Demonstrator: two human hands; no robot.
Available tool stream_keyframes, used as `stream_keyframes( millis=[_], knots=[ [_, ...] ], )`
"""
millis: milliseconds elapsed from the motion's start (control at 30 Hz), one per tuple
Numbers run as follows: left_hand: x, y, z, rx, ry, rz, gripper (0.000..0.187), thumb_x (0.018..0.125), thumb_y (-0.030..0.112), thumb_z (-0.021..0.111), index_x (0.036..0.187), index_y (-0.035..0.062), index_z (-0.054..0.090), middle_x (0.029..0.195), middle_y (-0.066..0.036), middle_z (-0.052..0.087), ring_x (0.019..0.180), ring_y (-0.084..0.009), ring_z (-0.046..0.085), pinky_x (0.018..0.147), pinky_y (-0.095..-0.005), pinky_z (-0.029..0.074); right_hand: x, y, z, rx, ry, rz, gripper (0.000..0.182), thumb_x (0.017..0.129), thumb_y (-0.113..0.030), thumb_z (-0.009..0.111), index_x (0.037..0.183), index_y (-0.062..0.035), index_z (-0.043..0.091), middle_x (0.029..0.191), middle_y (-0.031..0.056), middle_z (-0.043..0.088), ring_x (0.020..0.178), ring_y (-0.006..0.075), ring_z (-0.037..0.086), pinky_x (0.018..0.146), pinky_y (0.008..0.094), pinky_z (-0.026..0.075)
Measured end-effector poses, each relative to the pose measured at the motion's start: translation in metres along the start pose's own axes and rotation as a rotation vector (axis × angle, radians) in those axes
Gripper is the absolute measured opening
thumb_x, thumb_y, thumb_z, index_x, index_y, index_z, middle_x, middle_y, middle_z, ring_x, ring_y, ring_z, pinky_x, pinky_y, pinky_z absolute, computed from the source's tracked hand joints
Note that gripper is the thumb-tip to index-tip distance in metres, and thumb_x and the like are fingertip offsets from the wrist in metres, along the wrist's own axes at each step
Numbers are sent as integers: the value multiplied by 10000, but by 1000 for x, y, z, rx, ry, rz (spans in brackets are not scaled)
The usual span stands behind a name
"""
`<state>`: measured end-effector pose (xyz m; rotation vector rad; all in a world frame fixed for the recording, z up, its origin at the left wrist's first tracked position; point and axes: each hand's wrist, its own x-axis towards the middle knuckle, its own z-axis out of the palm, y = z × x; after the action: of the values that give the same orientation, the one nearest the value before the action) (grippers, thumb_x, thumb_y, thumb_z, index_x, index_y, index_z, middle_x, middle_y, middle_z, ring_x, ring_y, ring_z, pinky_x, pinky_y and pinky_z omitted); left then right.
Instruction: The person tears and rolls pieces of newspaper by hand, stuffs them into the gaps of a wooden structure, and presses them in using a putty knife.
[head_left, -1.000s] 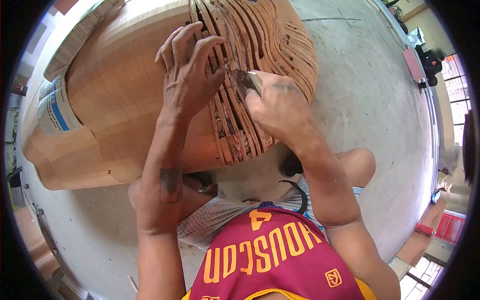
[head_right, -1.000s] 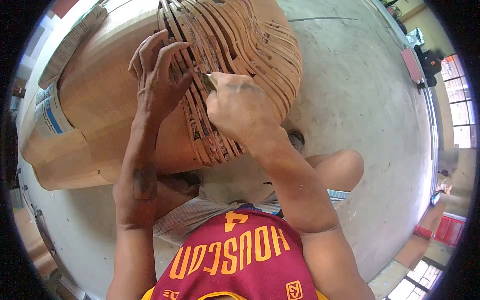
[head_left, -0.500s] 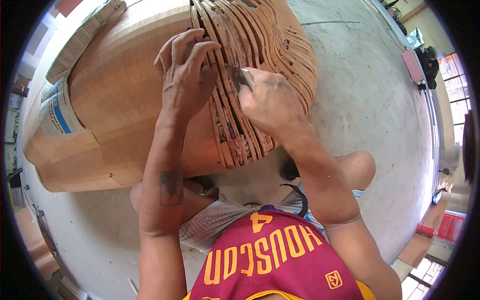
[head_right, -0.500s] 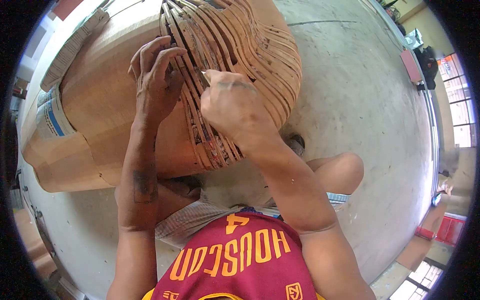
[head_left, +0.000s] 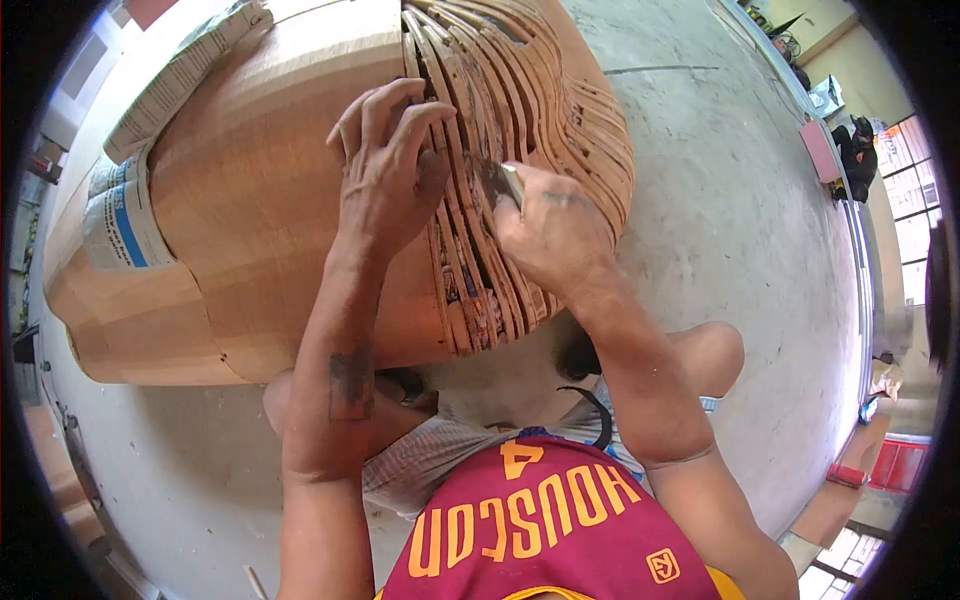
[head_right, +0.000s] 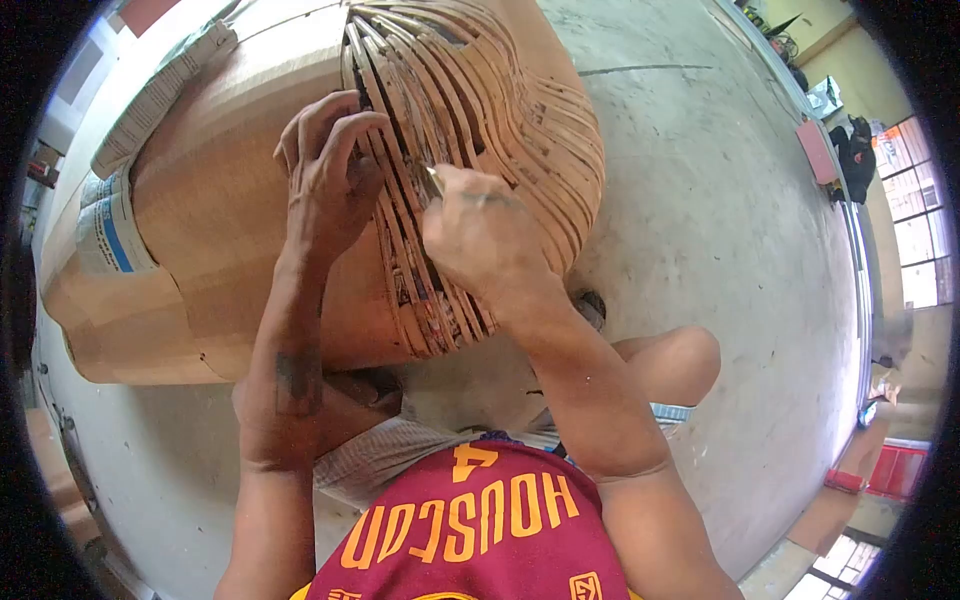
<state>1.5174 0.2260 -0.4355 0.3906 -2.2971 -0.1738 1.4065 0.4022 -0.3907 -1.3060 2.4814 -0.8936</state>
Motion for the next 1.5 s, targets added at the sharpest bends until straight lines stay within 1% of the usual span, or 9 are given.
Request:
stream_keyframes(
  millis=[100,133,233,333,433,667,867,1167,1500],
  knots=[
    [-1,-6,10,80,275,-53,474,866,199,726,1336,204,664,1529,-129,490,1487,-345,369,1209,-556,233,-4,3,-1,70,-10,-30,258,969,-175,588,1117,-11,722,1029,292,737,1002,488,707,902,556,570],
    [0,-12,11,95,313,-84,584,910,396,775,1435,193,619,1598,-174,424,1519,-383,328,1225,-597,183,-7,6,-4,101,-26,-36,264,968,-176,589,1124,-11,725,1032,290,736,1002,490,703,899,558,566],
    [3,-7,7,102,289,-141,723,893,512,806,1532,265,573,1666,-181,348,1570,-423,233,1250,-620,136,-22,24,-15,130,-46,-34,282,964,-185,599,1149,-12,725,1011,280,739,991,491,701,889,563,551],
    [1,-8,13,266,124,-151,991,839,730,791,1636,234,470,1739,-196,266,1626,-442,158,1280,-631,64,-49,68,-26,79,-39,-8,315,959,-203,615,1185,-14,726,1005,275,744,988,482,708,889,551,546],
    [0,-8,16,303,93,-172,1041,824,766,778,1659,245,437,1756,-203,237,1642,-453,114,1286,-645,25,-75,103,-40,133,-60,175,356,954,-227,629,1224,-19,731,1045,271,752,1004,468,718,902,524,555],
    [-33,8,26,280,-73,-125,1266,811,742,810,1745,190,158,1790,-233,22,1643,-481,-88,1270,-688,-61,-128,163,-38,247,-142,363,380,947,-236,650,1246,-21,740,1095,265,757,1046,459,719,925,485,567],
    [-40,42,32,323,-210,-263,1432,758,687,883,1729,91,16,1744,-354,-46,1591,-602,-121,1240,-739,-66,-133,171,-37,345,-149,219,373,947,-191,642,1261,-10,731,1134,260,752,1075,453,713,956,480,563],
    [-47,25,50,346,-121,-244,1214,920,612,767,1729,78,36,1755,-341,-76,1590,-606,-133,1223,-747,-77,-137,171,-35,356,-28,54,349,964,-142,633,1276,-29,739,1234,222,747,1112,415,717,985,463,578],
    [-45,33,41,338,-140,-250,1279,823,520,845,1731,91,53,1766,-320,-48,1603,-585,-122,1250,-712,-58,-146,171,-35,327,-50,37,347,961,-134,635,1275,-24,735,1212,220,747,1100,405,723,968,463,586]
  ],
)
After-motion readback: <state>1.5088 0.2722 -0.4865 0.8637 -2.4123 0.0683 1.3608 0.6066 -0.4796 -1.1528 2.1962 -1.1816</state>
